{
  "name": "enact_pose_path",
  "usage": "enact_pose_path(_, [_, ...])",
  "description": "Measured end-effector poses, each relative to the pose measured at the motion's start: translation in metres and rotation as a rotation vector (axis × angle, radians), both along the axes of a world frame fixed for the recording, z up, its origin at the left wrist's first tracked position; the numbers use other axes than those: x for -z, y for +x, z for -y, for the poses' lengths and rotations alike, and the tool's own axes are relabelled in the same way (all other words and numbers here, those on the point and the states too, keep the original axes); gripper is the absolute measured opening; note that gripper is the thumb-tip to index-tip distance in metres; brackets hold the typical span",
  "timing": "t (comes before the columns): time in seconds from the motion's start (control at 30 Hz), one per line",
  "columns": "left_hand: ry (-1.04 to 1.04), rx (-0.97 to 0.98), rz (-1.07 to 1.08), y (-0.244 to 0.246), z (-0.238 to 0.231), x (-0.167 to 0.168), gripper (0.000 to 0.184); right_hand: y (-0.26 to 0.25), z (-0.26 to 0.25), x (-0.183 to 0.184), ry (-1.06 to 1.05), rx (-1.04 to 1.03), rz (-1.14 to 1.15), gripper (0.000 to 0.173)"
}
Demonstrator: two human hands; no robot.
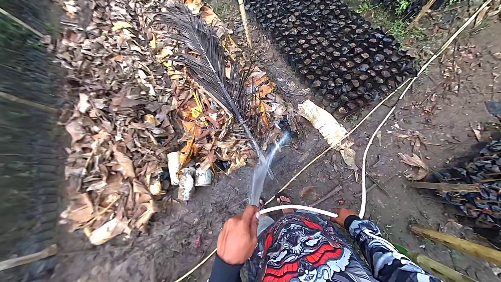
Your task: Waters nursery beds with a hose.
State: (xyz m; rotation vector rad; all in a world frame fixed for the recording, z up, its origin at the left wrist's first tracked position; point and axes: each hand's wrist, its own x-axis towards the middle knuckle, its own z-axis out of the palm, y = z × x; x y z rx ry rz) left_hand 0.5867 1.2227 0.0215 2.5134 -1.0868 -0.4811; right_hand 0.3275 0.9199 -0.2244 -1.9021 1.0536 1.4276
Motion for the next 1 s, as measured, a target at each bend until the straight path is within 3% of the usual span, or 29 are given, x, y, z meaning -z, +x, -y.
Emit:
enact_pose_path(0.07, [-0.034,-0.042,0.057,0.000,-0.001,-0.001,0.039,0.001,-0.001,-0.002,0.003,0.001,0.005,0.057])
enact_pose_path(0.23, [-0.012,0.074,-0.034,-0.013,-0.003,0.003,0.034,0.004,-0.001,-0.003,0.017,0.005,0.006,0.056])
enact_pose_path(0.47, [-0.127,-0.252,0.114,0.001,-0.025,0.002,0.042,0.006,0.001,-0.003,0.018,0.008,0.024,0.055])
enact_pose_path(0.67, [-0.134,-0.254,0.081,-0.014,-0.028,0.010,0.039,0.013,0.003,0.005,0.021,-0.017,0.038,0.057])
enact_pose_path(0.8, [-0.170,-0.408,0.182,-0.015,-0.036,0.011,0.042,0.008,0.008,0.027,-0.002,-0.021,0.062,0.056])
enact_pose_path(1.0, [-0.141,-0.394,0.131,-0.022,-0.039,0.012,0.039,0.016,0.009,0.017,0.015,-0.047,0.052,0.054])
